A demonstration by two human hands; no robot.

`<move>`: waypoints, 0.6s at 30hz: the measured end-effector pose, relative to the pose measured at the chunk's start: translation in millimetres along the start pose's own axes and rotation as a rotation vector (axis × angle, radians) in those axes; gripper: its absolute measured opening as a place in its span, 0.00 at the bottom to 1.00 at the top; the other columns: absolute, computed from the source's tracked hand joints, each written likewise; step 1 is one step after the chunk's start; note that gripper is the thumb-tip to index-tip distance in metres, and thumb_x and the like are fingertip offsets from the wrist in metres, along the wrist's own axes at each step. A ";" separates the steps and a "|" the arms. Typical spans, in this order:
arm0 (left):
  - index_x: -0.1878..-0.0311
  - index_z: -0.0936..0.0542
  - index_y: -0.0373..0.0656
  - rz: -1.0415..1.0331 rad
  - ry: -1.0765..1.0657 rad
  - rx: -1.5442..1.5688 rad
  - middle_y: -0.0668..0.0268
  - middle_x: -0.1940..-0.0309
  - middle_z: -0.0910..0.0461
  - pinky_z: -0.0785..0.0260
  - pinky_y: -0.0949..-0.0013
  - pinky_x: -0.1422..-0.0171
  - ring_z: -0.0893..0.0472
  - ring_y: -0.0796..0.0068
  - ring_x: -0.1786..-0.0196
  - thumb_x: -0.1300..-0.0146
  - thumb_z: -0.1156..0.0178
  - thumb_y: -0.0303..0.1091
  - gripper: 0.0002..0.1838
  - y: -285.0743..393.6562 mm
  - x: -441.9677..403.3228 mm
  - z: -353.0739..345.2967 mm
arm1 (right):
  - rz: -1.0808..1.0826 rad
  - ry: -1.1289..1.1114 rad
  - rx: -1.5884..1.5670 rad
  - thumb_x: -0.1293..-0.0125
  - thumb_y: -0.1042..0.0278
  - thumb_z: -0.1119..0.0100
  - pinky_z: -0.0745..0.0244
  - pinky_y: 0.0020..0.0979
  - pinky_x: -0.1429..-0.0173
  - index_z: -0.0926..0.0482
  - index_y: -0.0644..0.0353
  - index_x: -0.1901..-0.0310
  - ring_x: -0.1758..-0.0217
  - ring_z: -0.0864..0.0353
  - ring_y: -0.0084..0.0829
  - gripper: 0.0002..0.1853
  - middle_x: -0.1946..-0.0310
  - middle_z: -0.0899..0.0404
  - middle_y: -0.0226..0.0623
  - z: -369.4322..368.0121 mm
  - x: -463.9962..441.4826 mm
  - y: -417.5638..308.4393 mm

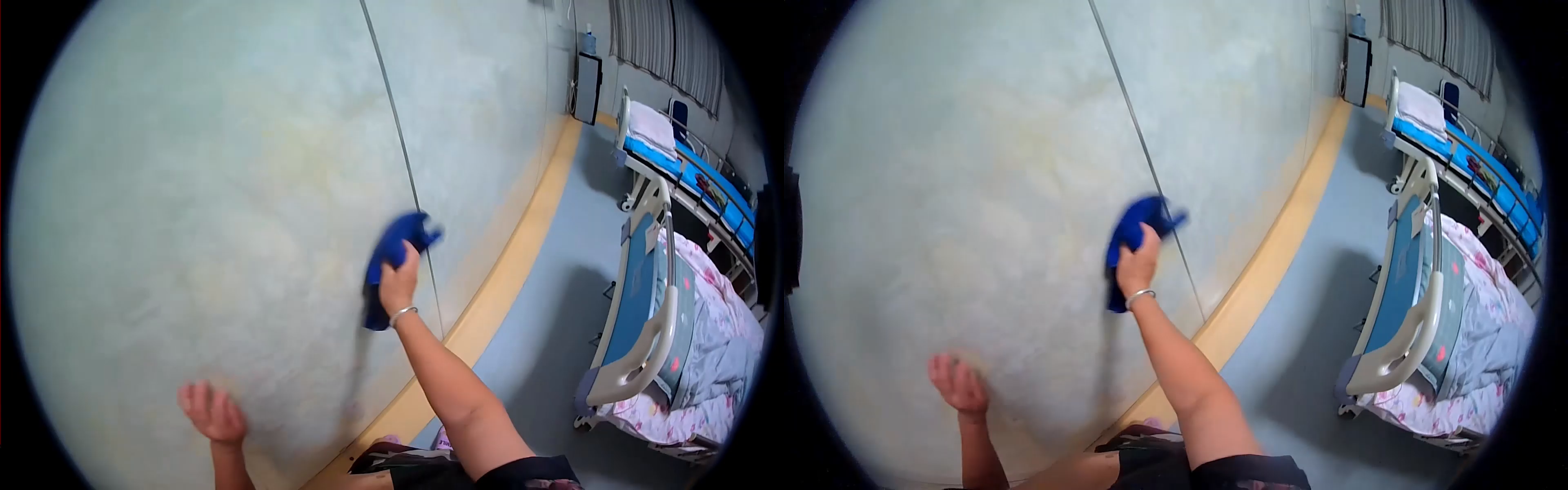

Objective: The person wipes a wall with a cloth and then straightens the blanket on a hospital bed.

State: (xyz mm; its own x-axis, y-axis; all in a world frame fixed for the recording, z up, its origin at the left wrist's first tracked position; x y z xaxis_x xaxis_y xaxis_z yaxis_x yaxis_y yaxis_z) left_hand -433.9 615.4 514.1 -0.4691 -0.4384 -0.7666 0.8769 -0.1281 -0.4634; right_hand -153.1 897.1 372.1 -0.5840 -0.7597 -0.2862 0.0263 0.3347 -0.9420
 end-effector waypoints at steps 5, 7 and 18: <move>0.50 0.28 0.33 0.166 0.091 -0.282 0.46 0.40 0.38 0.47 0.43 0.37 0.42 0.39 0.38 0.42 0.51 0.30 0.17 -40.9 0.3 11.2 | -0.630 0.064 -0.168 0.44 0.71 0.43 0.40 0.35 0.39 0.40 0.67 0.42 0.45 0.32 0.44 0.28 0.47 0.33 0.50 -5.1 35.9 103.5; 0.47 0.30 0.33 0.164 0.133 -0.336 0.46 0.39 0.39 0.48 0.43 0.36 0.43 0.40 0.36 0.42 0.51 0.31 0.20 -42.8 0.4 4.9 | -0.431 0.083 -0.074 0.45 0.70 0.44 0.43 0.36 0.37 0.40 0.70 0.43 0.43 0.36 0.45 0.28 0.46 0.36 0.53 -16.9 31.3 70.5; 0.42 0.33 0.33 0.162 0.105 -0.520 0.47 0.38 0.39 0.50 0.42 0.35 0.41 0.43 0.37 0.36 0.54 0.38 0.23 -48.0 13.5 -8.6 | 1.181 -0.309 -0.081 0.60 0.83 0.45 0.37 0.45 0.43 0.27 0.61 0.55 0.44 0.35 0.53 0.24 0.47 0.35 0.52 -55.7 21.1 -213.4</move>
State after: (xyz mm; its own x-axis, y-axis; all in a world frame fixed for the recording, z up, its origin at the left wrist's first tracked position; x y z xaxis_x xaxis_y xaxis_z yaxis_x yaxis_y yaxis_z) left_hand -483.2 623.3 522.2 -0.3641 -0.3213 -0.8742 0.7838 0.4013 -0.4740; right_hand -216.2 840.7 576.8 -0.0179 -0.0621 -0.9979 0.3524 0.9336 -0.0644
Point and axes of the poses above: each hand's wrist, its own x-axis away from the middle knuckle, its own z-axis out of the back of the hand, y = z × x, the point moved 10 cm from there along -x, towards the middle knuckle
